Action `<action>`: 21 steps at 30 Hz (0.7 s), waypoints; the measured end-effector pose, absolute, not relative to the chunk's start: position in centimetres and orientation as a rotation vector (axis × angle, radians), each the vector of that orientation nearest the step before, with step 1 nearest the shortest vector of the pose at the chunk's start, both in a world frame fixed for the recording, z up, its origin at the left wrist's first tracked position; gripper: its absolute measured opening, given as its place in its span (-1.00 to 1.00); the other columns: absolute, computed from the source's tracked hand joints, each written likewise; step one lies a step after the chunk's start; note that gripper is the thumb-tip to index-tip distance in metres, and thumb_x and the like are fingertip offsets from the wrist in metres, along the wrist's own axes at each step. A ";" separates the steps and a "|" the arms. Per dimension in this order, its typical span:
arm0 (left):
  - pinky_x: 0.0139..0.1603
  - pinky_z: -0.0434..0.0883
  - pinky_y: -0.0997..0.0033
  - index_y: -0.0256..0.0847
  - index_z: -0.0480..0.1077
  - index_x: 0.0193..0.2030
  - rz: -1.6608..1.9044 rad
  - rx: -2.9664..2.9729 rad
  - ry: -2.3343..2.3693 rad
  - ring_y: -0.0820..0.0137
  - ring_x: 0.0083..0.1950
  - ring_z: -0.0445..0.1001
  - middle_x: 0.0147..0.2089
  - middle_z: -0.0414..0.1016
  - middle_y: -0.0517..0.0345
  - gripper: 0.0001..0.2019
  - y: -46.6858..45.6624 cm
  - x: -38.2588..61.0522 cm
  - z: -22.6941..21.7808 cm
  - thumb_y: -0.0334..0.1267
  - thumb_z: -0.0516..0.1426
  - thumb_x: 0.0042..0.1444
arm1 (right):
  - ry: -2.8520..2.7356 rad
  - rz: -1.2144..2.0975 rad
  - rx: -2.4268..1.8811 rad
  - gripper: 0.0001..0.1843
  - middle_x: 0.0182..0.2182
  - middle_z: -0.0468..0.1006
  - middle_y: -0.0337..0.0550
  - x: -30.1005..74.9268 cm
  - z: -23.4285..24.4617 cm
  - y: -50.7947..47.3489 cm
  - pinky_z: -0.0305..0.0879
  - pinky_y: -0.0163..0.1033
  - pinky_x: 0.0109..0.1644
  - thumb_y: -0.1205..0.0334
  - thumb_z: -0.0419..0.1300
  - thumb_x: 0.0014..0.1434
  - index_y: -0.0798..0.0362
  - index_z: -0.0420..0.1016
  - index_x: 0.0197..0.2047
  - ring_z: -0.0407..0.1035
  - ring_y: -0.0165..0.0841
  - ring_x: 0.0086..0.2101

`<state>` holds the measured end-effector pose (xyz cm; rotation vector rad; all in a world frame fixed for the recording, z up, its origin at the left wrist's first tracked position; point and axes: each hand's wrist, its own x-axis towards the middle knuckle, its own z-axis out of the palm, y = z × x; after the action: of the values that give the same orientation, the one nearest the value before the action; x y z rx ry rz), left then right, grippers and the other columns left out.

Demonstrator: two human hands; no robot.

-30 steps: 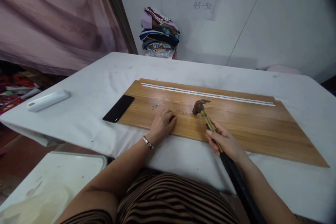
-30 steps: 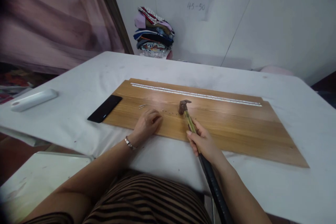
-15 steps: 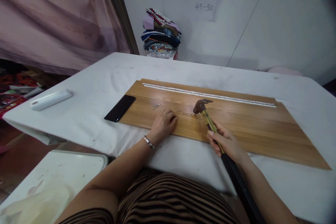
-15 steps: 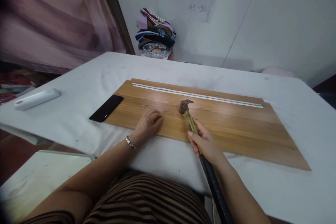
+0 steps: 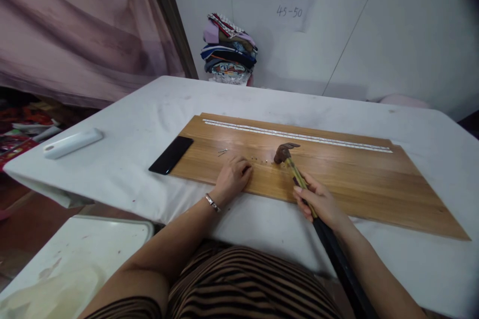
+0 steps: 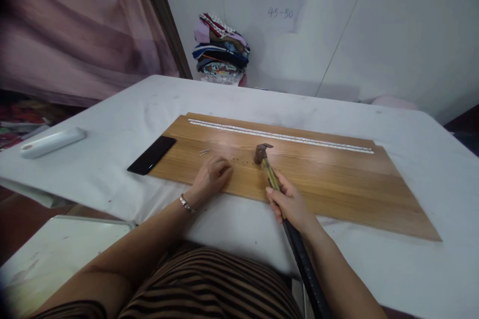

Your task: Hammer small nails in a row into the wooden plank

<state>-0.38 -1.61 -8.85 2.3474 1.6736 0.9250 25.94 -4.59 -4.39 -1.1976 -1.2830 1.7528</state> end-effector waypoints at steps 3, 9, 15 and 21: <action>-0.05 0.39 0.28 -0.21 0.45 -0.33 0.928 2.346 1.676 0.34 -0.16 0.43 -0.25 0.50 0.09 -0.88 -1.6 -0.4 -8.9 -0.32 0.11 0.21 | -1.286 1.756 -1.178 -0.18 -0.63 0.26 -0.45 26.0 -4.3 -4.6 0.09 -0.44 -0.76 0.07 0.23 0.14 0.04 0.06 0.40 0.04 -0.56 -0.74; -0.05 0.40 0.25 -0.20 0.45 -0.34 0.919 2.344 1.681 0.33 -0.16 0.43 -0.26 0.50 0.08 -0.87 -1.6 -0.4 -8.7 -0.32 0.10 0.21 | -1.269 1.749 -1.194 -0.20 -0.62 0.27 -0.45 26.1 -4.0 -4.7 0.10 -0.45 -0.75 0.09 0.23 0.14 0.01 0.06 0.39 0.05 -0.56 -0.74; -0.04 0.39 0.28 -0.20 0.45 -0.33 0.915 2.336 1.682 0.34 -0.16 0.43 -0.25 0.50 0.10 -0.87 -1.7 -0.4 -8.8 -0.31 0.10 0.22 | -1.293 1.761 -1.186 -0.20 -0.63 0.26 -0.47 26.1 -4.5 -4.7 0.10 -0.44 -0.76 0.09 0.21 0.16 0.04 0.04 0.40 0.04 -0.56 -0.74; -0.04 0.39 0.29 -0.20 0.44 -0.34 0.910 2.340 1.676 0.35 -0.16 0.42 -0.26 0.49 0.10 -0.86 -1.7 -0.3 -8.7 -0.32 0.10 0.23 | -1.313 1.755 -1.173 -0.20 -0.63 0.27 -0.46 26.1 -4.8 -4.5 0.11 -0.43 -0.75 0.08 0.20 0.17 0.02 0.04 0.41 0.05 -0.55 -0.74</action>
<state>-0.34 -1.66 -8.68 2.3402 1.6757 0.9101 26.14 -4.54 -4.83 -1.1730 -1.3129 1.7547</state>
